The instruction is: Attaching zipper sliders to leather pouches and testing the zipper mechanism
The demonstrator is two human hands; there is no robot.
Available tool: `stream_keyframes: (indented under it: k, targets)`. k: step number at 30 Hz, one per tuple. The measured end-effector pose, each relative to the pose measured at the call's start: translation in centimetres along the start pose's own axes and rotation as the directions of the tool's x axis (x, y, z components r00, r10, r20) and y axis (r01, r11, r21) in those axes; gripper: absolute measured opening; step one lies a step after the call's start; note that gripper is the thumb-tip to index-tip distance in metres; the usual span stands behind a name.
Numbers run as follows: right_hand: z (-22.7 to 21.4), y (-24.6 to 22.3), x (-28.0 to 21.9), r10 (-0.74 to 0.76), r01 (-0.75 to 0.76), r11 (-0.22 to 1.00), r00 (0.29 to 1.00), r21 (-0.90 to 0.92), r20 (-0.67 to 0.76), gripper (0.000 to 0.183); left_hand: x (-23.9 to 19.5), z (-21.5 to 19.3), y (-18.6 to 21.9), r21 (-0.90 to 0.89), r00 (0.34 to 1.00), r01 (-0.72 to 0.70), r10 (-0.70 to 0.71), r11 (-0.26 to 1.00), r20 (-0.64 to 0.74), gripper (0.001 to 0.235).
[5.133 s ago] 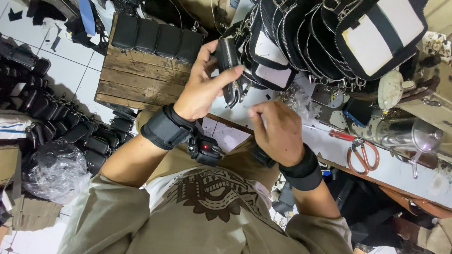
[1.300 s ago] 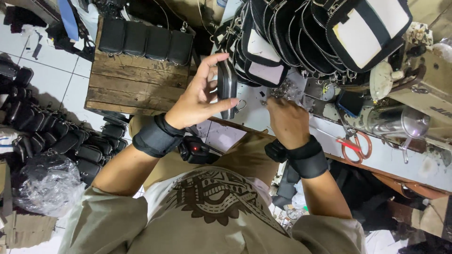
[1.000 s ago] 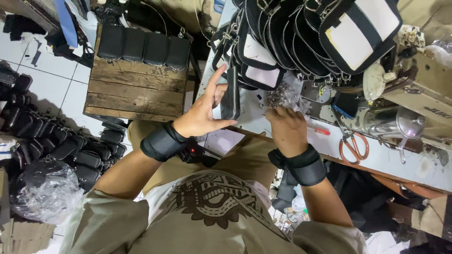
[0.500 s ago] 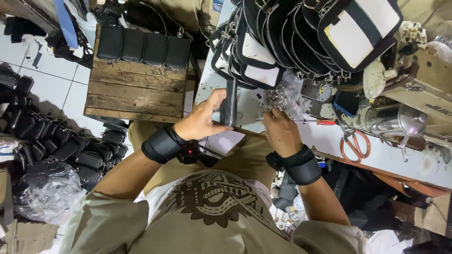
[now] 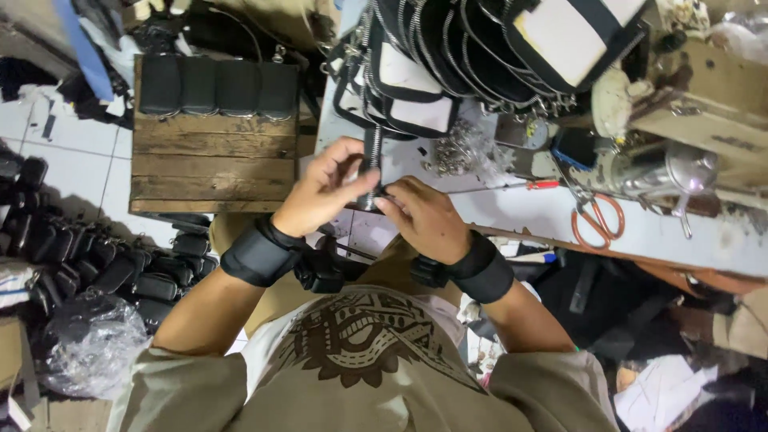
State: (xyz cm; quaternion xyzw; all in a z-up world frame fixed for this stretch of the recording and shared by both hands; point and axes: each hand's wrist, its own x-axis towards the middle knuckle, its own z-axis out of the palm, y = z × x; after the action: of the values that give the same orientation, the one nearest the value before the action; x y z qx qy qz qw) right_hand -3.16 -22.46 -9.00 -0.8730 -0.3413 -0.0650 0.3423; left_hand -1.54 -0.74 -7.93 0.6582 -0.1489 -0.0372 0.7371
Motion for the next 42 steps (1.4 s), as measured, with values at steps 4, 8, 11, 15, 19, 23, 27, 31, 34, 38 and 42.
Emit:
stream_keyframes:
  k: [4,8,11,15,19,23,27,31,34,38,42]
  targets:
    - [-0.9,0.0,-1.2,0.013,-0.013,1.0,1.0,-0.014,-0.015,0.022,0.8,2.2,1.0,0.042,0.991,0.017,-0.012,0.999,-0.136,0.009]
    - [-5.8,5.1,-6.7,0.204,-0.234,0.895,0.972,-0.38,-0.116,0.017,1.0,2.9,3.3,0.02,0.988,0.069,-0.065,0.997,-0.141,0.006]
    - [-8.3,12.2,-13.0,0.235,-0.399,0.278,0.91,-0.874,-0.341,0.011,0.9,2.1,2.0,0.024,0.99,0.075,-0.071,0.997,-0.125,0.01]
    - [-14.2,18.8,-20.1,0.196,-0.321,0.183,0.938,-0.929,-0.285,0.037,1.0,1.8,1.1,0.059,0.998,0.025,-0.022,0.998,-0.051,0.017]
    - [-16.2,17.6,-20.9,0.669,-0.489,0.44,0.738,-0.753,-0.088,0.056,1.1,2.9,3.1,0.059,0.999,0.018,-0.015,0.998,-0.037,0.016]
    - [-16.6,20.1,-21.5,0.813,-0.608,0.366,0.577,-0.704,-0.077,0.073,1.0,3.2,2.8,0.019,1.0,0.024,-0.024,1.0,-0.016,0.011]
    - [-17.9,17.6,-20.4,0.822,-0.651,0.46,0.569,-0.604,0.013,0.071,1.0,3.0,3.4,-0.038,0.996,0.084,-0.085,0.996,-0.036,0.007]
    - [-18.7,13.3,-20.9,0.765,-0.7,0.564,0.643,-0.438,-0.043,0.062,0.9,1.4,2.7,0.083,0.988,0.139,-0.144,0.987,0.059,0.011]
    - [-16.5,10.5,-20.7,0.636,-0.636,0.766,0.771,-0.095,-0.03,0.049,1.0,1.5,2.5,0.088,0.981,0.177,-0.183,0.98,0.062,0.01]
    - [-10.2,10.9,-19.7,0.479,-0.474,0.878,0.874,0.073,-0.079,0.028,1.2,1.7,2.3,-0.015,0.982,0.187,-0.187,0.982,0.027,0.008]
    - [-6.5,4.3,-11.2,0.133,-0.3,0.622,0.951,0.724,0.279,0.011,0.8,1.6,3.9,-0.015,0.981,0.18,-0.178,0.984,0.078,0.007]
